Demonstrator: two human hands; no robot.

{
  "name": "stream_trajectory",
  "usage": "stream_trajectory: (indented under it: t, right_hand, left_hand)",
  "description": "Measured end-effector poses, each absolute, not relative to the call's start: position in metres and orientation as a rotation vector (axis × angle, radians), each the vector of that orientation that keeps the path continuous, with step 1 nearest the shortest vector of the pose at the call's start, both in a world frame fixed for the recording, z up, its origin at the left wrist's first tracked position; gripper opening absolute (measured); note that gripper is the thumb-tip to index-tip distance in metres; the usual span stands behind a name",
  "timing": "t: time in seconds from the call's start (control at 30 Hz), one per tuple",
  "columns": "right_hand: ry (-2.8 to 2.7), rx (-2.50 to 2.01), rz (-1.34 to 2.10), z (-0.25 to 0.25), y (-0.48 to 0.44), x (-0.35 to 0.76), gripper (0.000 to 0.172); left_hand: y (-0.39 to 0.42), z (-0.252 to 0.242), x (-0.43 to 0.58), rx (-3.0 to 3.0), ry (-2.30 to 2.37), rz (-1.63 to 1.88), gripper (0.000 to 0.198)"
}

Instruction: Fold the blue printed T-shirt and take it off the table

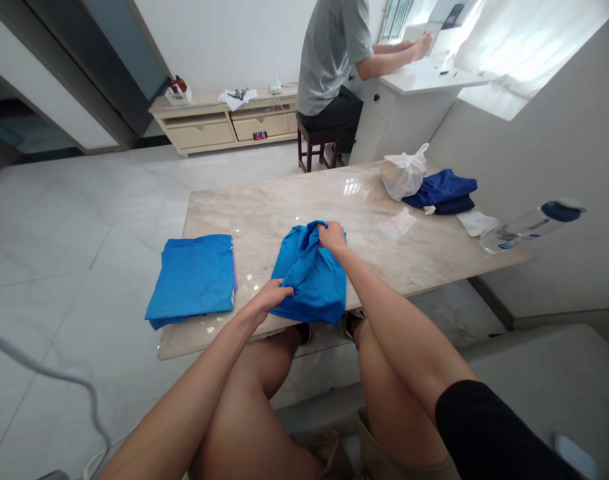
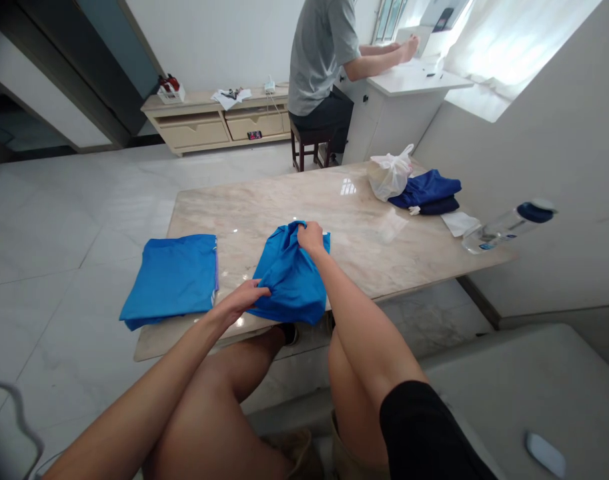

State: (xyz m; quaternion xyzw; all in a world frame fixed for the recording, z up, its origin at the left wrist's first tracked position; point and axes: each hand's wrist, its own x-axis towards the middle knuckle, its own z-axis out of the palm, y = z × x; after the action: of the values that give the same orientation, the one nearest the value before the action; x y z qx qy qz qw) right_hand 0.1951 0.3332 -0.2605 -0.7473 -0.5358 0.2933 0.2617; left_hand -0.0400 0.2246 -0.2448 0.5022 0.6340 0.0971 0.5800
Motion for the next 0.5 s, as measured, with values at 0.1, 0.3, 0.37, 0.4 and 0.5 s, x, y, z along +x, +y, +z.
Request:
stream_trajectory:
  t: [0.1, 0.3, 0.37, 0.4, 0.5]
  right_hand:
    - [-1.443, -1.969, 0.918, -0.264, 0.333, 0.182, 0.043]
    - [-1.561, -2.035, 0.830, -0.270, 0.324, 0.204, 0.032]
    - [-1.643, -2.054, 0.742, -0.270, 0.328, 0.209, 0.030]
    - [-1.694, -2.053, 0.708, -0.270, 0.331, 0.209, 0.032]
    - [-1.856, -2.036, 0.651, -0.274, 0.347, 0.199, 0.042]
  left_hand:
    - [0.228, -0.253, -0.047, 1.186, 1.520, 0.191, 0.036]
    - [0.236, -0.267, -0.041, 1.280, 1.592, 0.186, 0.048]
    - [0.238, -0.270, -0.035, 1.331, 1.602, 0.195, 0.043]
    - [0.240, -0.272, -0.033, 1.358, 1.606, 0.197, 0.041]
    - [0.242, -0.273, -0.029, 1.440, 1.607, 0.198, 0.042]
